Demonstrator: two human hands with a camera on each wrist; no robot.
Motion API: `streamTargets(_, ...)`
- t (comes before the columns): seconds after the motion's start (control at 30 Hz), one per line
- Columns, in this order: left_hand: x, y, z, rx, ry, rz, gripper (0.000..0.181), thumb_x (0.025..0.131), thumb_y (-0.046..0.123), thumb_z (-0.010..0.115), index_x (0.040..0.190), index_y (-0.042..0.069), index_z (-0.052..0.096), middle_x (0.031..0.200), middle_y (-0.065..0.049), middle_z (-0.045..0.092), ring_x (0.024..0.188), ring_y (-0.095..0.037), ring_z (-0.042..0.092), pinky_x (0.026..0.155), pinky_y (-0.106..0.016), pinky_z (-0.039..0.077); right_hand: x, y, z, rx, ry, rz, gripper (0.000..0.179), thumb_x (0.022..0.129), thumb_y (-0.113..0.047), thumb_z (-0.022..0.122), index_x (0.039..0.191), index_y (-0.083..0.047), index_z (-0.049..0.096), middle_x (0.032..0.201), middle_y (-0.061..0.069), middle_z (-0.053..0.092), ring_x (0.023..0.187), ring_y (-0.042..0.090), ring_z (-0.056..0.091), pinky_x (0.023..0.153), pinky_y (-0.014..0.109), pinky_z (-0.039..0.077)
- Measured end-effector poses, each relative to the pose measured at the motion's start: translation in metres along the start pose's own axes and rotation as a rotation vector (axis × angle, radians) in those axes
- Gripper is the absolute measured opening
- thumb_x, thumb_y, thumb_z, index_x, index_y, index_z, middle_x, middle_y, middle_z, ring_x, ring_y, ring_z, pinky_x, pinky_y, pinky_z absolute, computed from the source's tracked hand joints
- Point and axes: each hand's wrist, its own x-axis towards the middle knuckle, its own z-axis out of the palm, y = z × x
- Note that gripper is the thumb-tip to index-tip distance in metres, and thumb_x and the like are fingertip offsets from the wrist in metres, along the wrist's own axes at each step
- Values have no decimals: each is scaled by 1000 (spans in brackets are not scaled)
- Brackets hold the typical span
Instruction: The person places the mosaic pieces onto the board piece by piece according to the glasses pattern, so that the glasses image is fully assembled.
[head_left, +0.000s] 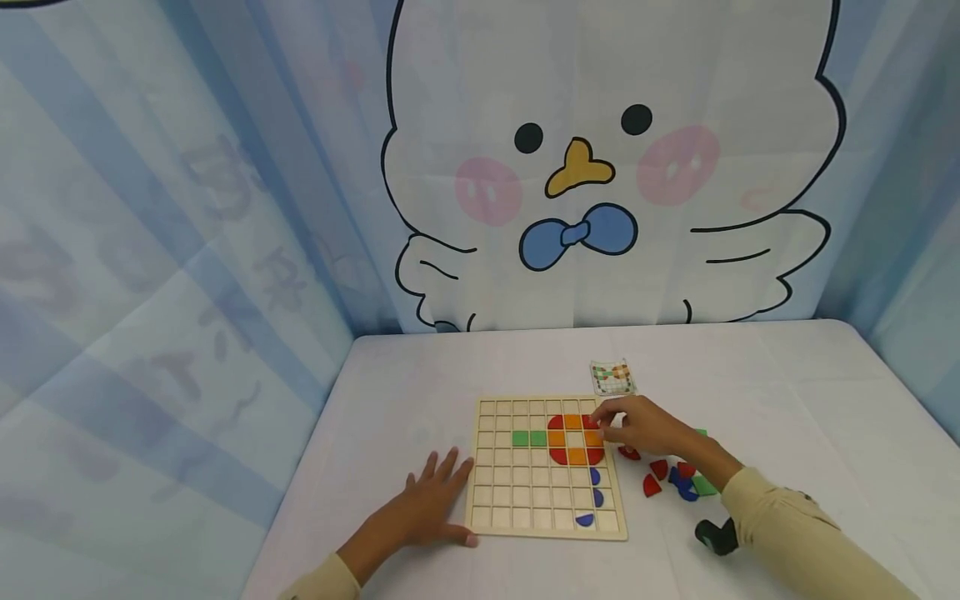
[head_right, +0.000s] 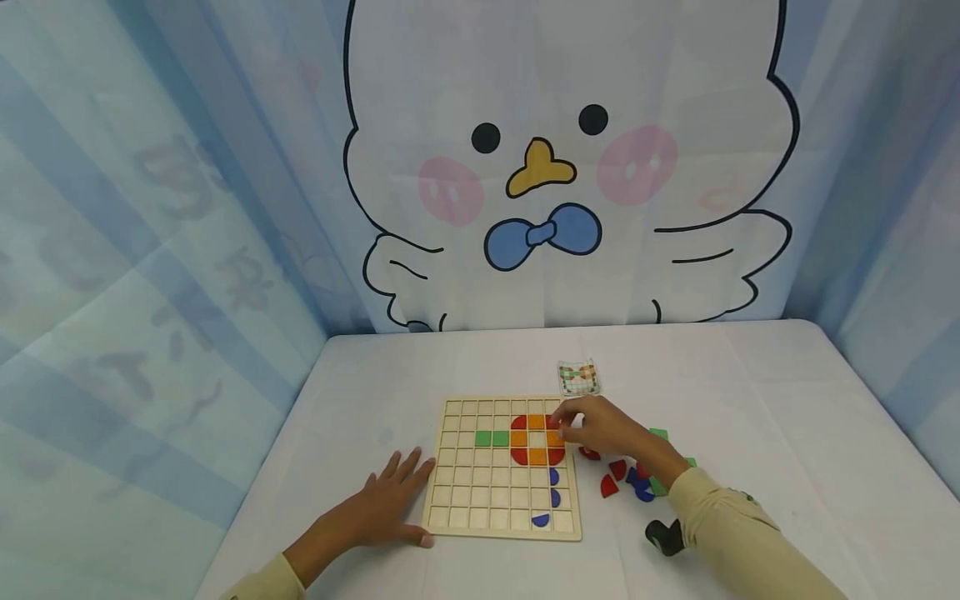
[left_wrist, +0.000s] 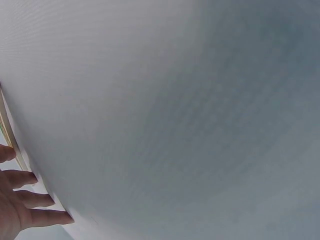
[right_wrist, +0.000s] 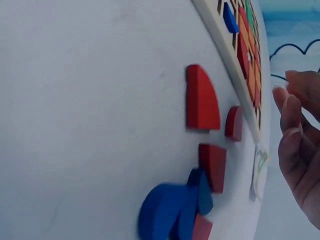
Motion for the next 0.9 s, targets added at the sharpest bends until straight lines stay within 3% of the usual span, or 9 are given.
streamTargets(0.13, 0, -1, 0, 8, 2, 1, 115, 71, 74, 71, 160, 18, 26, 167, -20, 18, 150, -53, 17, 105, -77, 31, -15, 9, -2, -1, -22, 68, 22, 93, -14, 71, 114, -10, 72, 98, -3, 66, 76, 13, 54, 64, 22, 51)
streamTargets(0.33, 2, -3, 2, 11, -2, -12, 115, 71, 76, 71, 160, 19, 26, 167, -18, 18, 150, -51, 16, 106, -76, 31, -27, 19, -3, -33, -43, 102, 24, 89, -14, 76, 113, -12, 72, 104, -2, 69, 78, 13, 53, 65, 21, 51)
streamTargets(0.63, 1, -1, 2, 13, 4, -4, 114, 72, 74, 71, 160, 18, 27, 167, -19, 19, 150, -52, 17, 105, -76, 31, -29, 25, 0, -85, -68, 157, 24, 86, -18, 79, 109, -18, 74, 100, -5, 65, 80, 12, 54, 69, 21, 51)
streamTargets(0.9, 1, 0, 2, 20, 0, -8, 114, 72, 74, 72, 160, 19, 26, 167, -18, 19, 150, -52, 17, 105, -76, 31, -30, 27, -1, -111, -92, 140, 20, 87, -22, 80, 106, -21, 73, 96, -6, 63, 83, 13, 53, 70, 22, 50)
